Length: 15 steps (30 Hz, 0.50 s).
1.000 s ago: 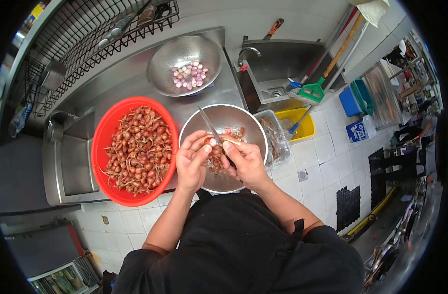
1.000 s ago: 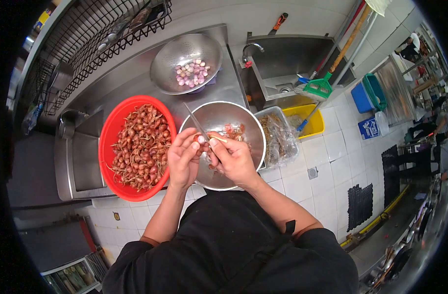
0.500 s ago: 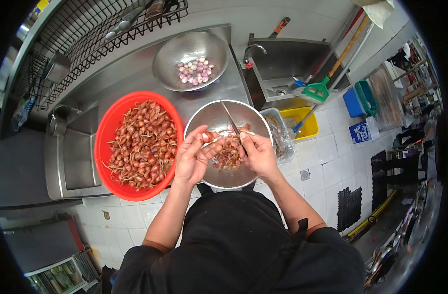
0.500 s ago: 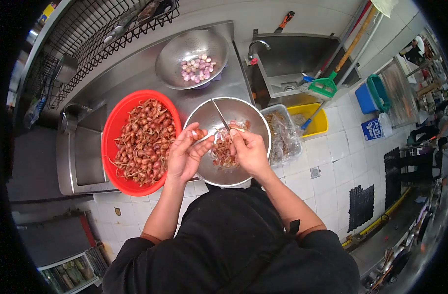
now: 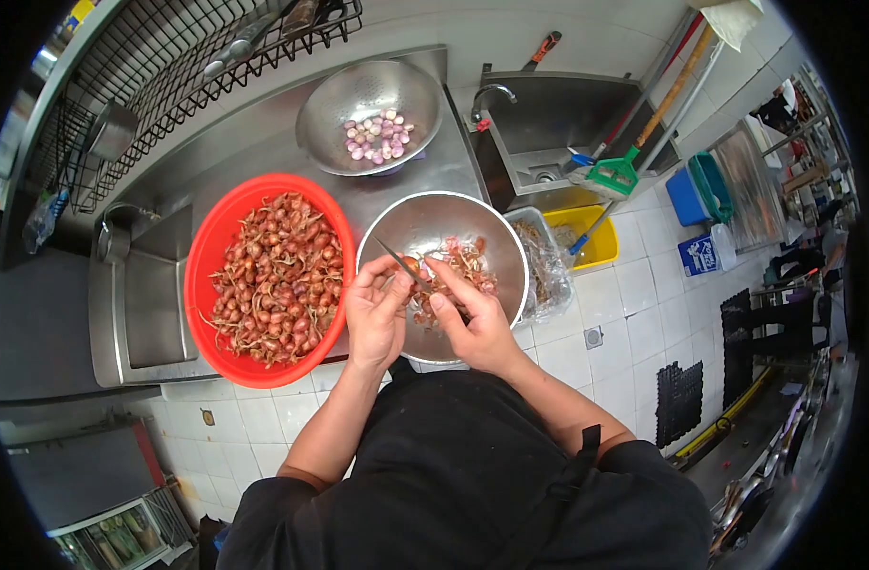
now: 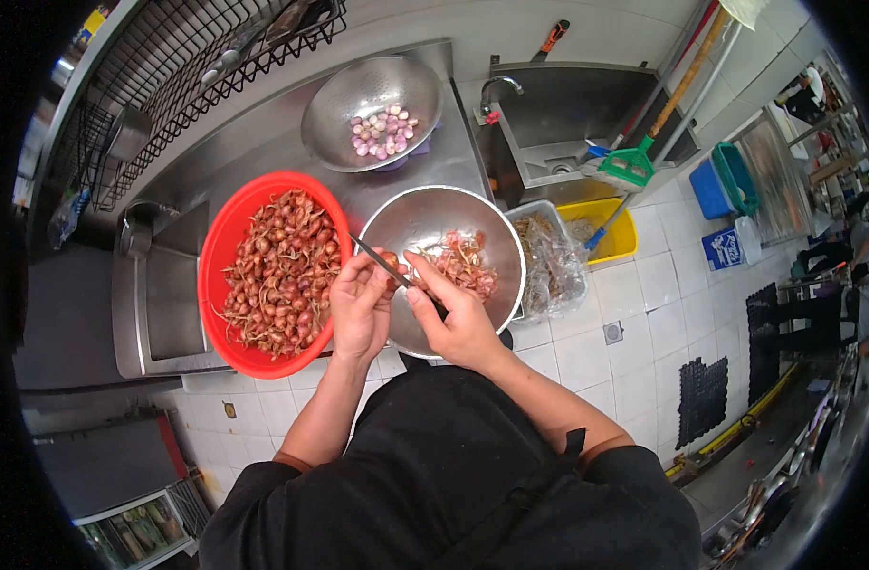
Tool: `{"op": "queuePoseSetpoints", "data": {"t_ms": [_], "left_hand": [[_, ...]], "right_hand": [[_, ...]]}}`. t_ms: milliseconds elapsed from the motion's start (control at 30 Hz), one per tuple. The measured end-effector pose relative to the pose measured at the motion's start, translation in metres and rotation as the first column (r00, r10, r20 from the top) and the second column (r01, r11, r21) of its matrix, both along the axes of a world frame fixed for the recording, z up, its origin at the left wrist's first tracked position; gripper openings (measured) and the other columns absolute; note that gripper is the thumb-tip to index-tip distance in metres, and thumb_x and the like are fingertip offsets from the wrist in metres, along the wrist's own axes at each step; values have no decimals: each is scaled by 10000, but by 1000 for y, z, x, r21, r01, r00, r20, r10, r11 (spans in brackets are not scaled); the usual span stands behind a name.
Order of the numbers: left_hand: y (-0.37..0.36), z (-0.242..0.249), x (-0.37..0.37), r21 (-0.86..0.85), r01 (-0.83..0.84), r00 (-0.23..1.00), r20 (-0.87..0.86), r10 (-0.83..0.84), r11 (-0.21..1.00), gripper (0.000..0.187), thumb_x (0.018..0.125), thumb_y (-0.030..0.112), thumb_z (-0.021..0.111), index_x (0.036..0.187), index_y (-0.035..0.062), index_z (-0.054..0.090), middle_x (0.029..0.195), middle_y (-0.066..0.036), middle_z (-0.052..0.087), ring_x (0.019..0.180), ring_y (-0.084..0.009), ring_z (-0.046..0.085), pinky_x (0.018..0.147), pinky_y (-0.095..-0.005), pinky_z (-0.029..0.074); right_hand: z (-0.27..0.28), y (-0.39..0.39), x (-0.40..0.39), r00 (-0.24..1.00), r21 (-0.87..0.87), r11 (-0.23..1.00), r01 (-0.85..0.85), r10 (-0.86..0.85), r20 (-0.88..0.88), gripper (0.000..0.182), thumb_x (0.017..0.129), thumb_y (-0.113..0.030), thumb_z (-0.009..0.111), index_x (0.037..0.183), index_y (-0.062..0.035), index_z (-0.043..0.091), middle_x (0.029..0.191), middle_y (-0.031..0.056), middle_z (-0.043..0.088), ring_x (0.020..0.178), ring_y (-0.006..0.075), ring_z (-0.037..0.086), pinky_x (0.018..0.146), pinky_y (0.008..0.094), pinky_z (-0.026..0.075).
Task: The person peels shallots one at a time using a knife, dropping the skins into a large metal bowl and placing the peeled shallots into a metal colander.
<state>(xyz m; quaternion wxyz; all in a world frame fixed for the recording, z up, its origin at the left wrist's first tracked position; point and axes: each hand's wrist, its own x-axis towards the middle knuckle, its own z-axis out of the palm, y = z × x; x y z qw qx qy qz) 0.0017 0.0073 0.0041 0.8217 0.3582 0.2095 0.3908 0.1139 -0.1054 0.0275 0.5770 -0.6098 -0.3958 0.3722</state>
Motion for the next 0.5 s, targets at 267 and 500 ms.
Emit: {"op": "queuePoseSetpoints", "data": {"t_ms": [267, 500], "left_hand": [[-10, -1, 3, 252, -124, 988, -54, 142, 960, 267, 888, -65, 649, 1142, -38, 570, 1086, -115, 618, 983, -152, 630, 846, -267, 537], [-20, 8, 3, 416, -187, 971, -57, 231, 890, 305, 866, -101, 652, 1154, -39, 572, 1096, -131, 634, 1021, -168, 622, 900, -290, 513]], "right_hand": [[6, 8, -8, 982, 220, 972, 77, -112, 151, 398, 974, -96, 540, 1346, 45, 509, 1254, 218, 624, 1211, 263, 587, 1009, 334, 437], [10, 10, -12, 980, 298, 943, 147, -179, 83, 319, 982, -80, 554, 1271, 51, 578, 1106, 147, 685, 1015, 163, 650, 880, 285, 500]]}}
